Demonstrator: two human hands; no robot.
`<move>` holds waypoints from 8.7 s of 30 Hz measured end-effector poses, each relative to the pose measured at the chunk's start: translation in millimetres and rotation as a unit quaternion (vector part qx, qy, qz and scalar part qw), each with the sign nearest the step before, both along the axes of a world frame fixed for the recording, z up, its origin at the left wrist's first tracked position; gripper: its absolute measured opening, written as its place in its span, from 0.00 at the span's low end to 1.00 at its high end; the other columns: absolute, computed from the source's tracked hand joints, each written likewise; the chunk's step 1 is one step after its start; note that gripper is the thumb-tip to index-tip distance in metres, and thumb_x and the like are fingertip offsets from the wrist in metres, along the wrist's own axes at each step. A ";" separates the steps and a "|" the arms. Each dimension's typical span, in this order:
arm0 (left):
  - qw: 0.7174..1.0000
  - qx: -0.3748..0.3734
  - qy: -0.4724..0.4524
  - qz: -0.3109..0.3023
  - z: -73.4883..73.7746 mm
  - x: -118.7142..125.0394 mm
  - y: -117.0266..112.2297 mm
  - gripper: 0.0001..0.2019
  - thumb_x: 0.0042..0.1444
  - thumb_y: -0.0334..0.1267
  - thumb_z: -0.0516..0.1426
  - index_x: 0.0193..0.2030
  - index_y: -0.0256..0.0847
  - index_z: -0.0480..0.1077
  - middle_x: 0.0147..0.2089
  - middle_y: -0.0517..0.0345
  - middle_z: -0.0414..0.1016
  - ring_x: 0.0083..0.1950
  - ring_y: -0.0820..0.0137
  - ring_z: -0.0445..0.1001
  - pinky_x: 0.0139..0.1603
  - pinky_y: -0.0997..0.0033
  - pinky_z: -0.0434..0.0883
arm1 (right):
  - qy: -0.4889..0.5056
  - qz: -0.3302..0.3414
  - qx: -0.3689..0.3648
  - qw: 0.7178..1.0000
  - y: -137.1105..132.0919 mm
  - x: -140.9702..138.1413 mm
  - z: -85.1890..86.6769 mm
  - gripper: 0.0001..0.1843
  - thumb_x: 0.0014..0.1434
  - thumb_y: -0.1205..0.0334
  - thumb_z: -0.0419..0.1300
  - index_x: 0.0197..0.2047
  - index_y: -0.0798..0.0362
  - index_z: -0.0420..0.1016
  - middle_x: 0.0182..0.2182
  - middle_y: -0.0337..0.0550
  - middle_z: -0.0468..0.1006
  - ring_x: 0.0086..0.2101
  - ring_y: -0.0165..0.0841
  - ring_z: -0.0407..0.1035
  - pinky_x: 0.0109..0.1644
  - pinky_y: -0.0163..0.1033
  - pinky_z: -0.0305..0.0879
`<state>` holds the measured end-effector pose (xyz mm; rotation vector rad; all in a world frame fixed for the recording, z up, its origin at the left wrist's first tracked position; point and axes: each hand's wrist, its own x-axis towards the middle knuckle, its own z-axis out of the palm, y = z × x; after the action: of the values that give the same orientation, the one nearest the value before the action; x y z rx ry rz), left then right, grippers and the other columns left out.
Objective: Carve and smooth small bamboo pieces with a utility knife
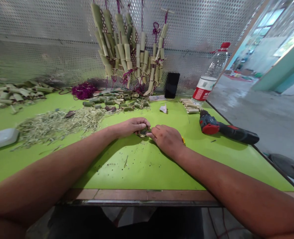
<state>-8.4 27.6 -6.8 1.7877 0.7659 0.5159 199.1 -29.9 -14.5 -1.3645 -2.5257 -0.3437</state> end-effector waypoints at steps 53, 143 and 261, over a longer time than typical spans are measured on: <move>0.999 0.034 0.011 0.016 -4.2 1.0 3.0 0.12 0.62 0.42 0.53 0.44 0.35 0.70 0.36 0.56 0.73 0.30 0.77 0.67 0.32 0.74 0.66 | 0.016 -0.009 0.002 1.000 -3.8 -0.4 2.3 0.29 0.70 0.44 0.39 0.35 0.52 0.73 0.29 0.43 0.74 0.30 0.33 0.63 0.30 0.39 0.41; 0.990 0.109 0.065 0.058 -2.5 4.5 -0.5 0.18 0.61 0.50 0.51 0.41 0.36 0.72 0.32 0.57 0.72 0.32 0.73 0.67 0.34 0.72 0.64 | -0.049 0.004 -0.079 0.996 -4.5 -6.5 8.7 0.27 0.70 0.45 0.40 0.36 0.51 0.73 0.31 0.42 0.76 0.30 0.32 0.66 0.30 0.39 0.41; 0.894 -0.157 -0.392 0.150 36.0 21.7 -32.8 0.10 0.63 0.32 0.49 0.49 0.38 0.66 0.35 0.56 0.70 0.31 0.75 0.70 0.35 0.72 0.72 | 0.577 -0.024 -0.260 0.774 41.2 7.2 31.1 0.18 0.54 0.47 0.63 0.39 0.49 0.64 0.22 0.35 0.71 0.18 0.29 0.67 0.20 0.34 0.63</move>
<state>13.3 -5.2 29.2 1.0148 0.5022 1.1567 206.3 11.4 16.6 -1.1835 -1.5133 0.9833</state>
